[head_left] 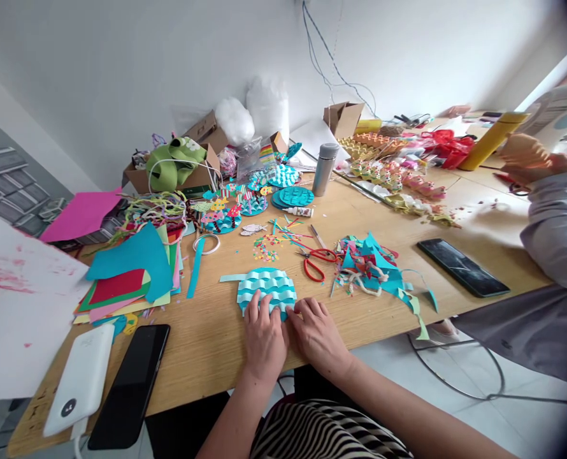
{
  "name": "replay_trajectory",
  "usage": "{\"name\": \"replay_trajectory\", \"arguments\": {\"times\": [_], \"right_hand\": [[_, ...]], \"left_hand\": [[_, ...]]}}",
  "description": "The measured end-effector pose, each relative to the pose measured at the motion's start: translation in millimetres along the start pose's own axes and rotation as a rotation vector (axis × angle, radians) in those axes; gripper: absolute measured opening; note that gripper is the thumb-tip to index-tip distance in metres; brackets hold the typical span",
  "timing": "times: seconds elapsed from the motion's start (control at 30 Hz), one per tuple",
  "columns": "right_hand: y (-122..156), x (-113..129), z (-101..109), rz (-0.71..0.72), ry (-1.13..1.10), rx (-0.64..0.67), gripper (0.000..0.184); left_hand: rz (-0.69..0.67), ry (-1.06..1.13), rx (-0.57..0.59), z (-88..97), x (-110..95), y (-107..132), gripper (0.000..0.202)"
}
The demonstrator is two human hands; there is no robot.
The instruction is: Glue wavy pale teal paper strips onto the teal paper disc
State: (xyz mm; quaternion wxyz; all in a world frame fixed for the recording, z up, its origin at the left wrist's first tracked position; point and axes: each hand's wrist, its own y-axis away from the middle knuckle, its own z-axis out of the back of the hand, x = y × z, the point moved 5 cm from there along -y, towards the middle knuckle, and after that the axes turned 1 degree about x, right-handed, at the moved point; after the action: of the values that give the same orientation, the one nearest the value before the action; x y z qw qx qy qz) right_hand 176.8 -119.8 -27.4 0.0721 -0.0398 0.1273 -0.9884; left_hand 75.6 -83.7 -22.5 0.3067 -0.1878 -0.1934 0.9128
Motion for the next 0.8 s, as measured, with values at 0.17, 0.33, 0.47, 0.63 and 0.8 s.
{"name": "replay_trajectory", "arguments": {"times": [0.17, 0.33, 0.47, 0.63, 0.8], "right_hand": [[-0.1, -1.2, -1.3, 0.002, 0.001, -0.020, 0.023], [3.7, -5.7, -4.3, -0.030, -0.131, -0.058, 0.025], [9.2, -8.1, -2.8, -0.044, -0.197, -0.138, 0.035], [10.1, -7.4, -0.6, -0.052, -0.187, -0.132, 0.035], [6.4, -5.9, -4.1, -0.042, -0.135, -0.073, 0.030]], "left_hand": [[-0.006, -0.017, 0.011, -0.8, -0.5, 0.3, 0.015], [-0.009, -0.013, 0.011, 1.1, -1.5, 0.2, 0.017], [-0.010, -0.002, 0.014, 1.2, -0.9, 1.1, 0.020], [-0.013, -0.026, 0.038, -1.0, -0.4, 2.1, 0.020], [-0.022, -0.044, 0.023, -0.8, -2.3, 1.0, 0.019]]}}
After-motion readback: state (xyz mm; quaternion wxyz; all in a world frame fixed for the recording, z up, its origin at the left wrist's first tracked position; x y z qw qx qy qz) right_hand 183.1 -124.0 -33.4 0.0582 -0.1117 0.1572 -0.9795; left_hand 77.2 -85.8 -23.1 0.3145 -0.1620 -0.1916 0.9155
